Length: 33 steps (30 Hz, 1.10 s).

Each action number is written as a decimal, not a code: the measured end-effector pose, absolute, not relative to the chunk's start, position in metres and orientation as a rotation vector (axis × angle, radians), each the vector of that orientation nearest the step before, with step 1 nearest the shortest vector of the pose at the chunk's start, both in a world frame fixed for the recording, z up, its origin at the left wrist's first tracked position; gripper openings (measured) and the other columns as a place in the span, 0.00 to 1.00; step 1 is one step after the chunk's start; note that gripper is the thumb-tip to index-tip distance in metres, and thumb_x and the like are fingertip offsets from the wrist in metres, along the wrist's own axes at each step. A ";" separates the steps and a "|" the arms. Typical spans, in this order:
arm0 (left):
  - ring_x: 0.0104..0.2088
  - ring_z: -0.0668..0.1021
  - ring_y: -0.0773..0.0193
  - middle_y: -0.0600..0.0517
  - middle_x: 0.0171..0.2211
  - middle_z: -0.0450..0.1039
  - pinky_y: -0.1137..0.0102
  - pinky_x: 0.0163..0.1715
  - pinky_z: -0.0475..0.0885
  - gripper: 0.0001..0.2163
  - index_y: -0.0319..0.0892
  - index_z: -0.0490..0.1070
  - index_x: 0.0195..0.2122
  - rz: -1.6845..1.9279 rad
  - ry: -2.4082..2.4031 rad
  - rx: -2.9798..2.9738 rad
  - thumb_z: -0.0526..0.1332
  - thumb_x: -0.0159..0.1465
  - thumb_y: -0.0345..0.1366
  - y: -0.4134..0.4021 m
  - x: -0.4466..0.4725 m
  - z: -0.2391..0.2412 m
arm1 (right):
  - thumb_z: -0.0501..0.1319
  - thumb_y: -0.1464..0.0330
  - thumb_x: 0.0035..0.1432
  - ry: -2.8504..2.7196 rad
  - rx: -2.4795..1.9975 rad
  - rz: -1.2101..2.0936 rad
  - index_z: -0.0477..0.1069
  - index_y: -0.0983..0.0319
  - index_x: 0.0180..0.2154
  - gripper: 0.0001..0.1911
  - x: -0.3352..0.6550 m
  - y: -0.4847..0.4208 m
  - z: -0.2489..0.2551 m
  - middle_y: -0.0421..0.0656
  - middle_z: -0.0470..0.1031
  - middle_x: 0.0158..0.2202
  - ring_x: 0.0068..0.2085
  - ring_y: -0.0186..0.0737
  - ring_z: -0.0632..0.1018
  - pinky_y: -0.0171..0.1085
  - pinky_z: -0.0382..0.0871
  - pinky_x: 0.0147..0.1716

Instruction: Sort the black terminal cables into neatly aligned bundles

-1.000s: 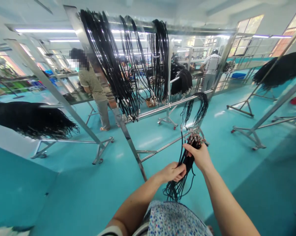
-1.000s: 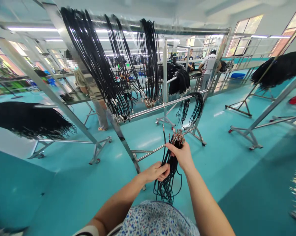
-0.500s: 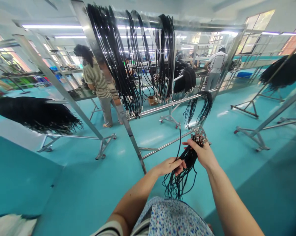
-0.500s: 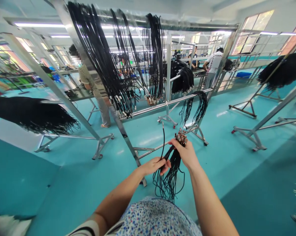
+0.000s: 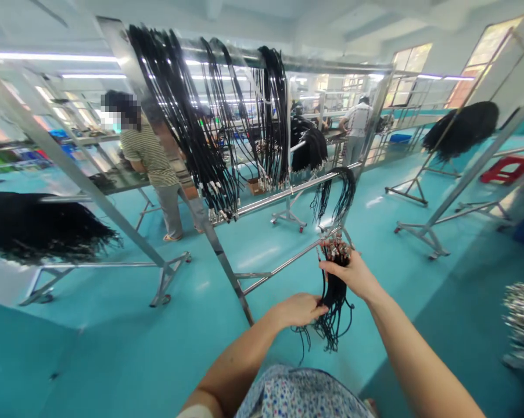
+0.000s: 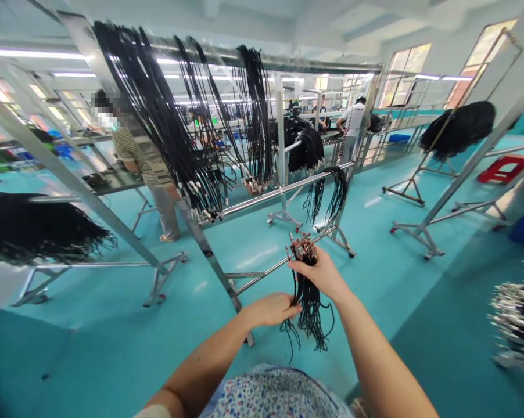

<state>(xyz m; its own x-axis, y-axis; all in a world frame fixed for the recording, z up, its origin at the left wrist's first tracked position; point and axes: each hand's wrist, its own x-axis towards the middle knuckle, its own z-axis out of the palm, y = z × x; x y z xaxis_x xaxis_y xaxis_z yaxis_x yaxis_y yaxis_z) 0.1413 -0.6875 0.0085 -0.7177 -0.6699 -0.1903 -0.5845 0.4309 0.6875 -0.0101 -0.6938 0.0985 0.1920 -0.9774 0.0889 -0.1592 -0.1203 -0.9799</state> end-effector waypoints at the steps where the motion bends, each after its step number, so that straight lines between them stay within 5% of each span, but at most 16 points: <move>1: 0.21 0.66 0.68 0.54 0.20 0.67 0.74 0.24 0.59 0.16 0.41 0.65 0.26 -1.168 -2.585 1.093 0.47 0.63 0.46 -0.687 0.139 0.008 | 0.66 0.61 0.44 1.131 -1.521 -1.009 0.69 0.63 0.36 0.18 -0.012 -0.693 0.099 0.36 0.68 0.19 0.21 0.33 0.69 0.34 0.65 0.22; 9: 0.19 0.65 0.67 0.52 0.17 0.64 0.72 0.23 0.59 0.21 0.41 0.64 0.21 -1.047 -2.812 0.919 0.43 0.65 0.46 -0.693 0.109 -0.002 | 0.60 0.65 0.49 1.136 -1.761 -0.852 0.63 0.63 0.20 0.11 -0.031 -0.682 0.112 0.36 0.63 0.17 0.20 0.29 0.61 0.31 0.55 0.19; 16: 0.28 0.74 0.55 0.45 0.25 0.71 0.67 0.27 0.62 0.24 0.40 0.69 0.32 -0.717 -2.947 0.804 0.38 0.65 0.48 -0.690 0.073 0.003 | 0.59 0.68 0.51 1.394 -2.024 -1.010 0.66 0.62 0.25 0.05 -0.057 -0.657 0.123 0.40 0.65 0.25 0.28 0.34 0.66 0.34 0.63 0.28; 25: 0.37 0.74 0.53 0.43 0.29 0.72 0.62 0.41 0.63 0.20 0.40 0.71 0.33 -0.540 -2.733 0.748 0.44 0.64 0.47 -0.657 0.027 0.048 | 0.60 0.69 0.49 1.591 -1.919 -1.468 0.68 0.62 0.30 0.04 -0.094 -0.596 0.166 0.47 0.68 0.43 0.44 0.42 0.71 0.43 0.65 0.45; 28: 0.50 0.68 0.47 0.40 0.43 0.70 0.54 0.50 0.58 0.19 0.40 0.69 0.41 -0.478 -2.537 0.634 0.53 0.60 0.51 -0.648 0.018 0.065 | 0.56 0.67 0.53 1.506 -1.529 -1.614 0.66 0.63 0.29 0.06 -0.101 -0.569 0.187 0.45 0.70 0.32 0.34 0.37 0.74 0.40 0.70 0.37; 31: 0.58 0.60 0.46 0.38 0.57 0.57 0.53 0.54 0.57 0.38 0.40 0.56 0.56 -0.822 -2.226 0.292 0.62 0.48 0.56 -0.636 0.000 0.075 | 0.52 0.67 0.55 1.458 -1.351 -1.669 0.63 0.64 0.25 0.09 -0.101 -0.545 0.211 0.41 0.67 0.22 0.25 0.33 0.71 0.36 0.70 0.29; 33: 0.56 0.64 0.49 0.38 0.56 0.58 0.56 0.52 0.62 0.46 0.41 0.51 0.58 -1.184 -2.055 0.041 0.67 0.42 0.56 -0.620 -0.016 0.082 | 0.53 0.68 0.55 1.478 -1.375 -1.694 0.61 0.64 0.24 0.10 -0.096 -0.532 0.230 0.38 0.63 0.19 0.25 0.31 0.70 0.34 0.69 0.29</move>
<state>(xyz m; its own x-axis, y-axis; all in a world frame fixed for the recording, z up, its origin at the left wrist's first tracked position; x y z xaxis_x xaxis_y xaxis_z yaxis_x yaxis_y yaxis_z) -0.0158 -0.6203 0.0821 -0.7181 -0.3730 0.5875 0.3213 0.5711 0.7553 -0.0961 -0.5323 0.2295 -0.3639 -0.8603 0.3569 -0.2368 -0.2851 -0.9288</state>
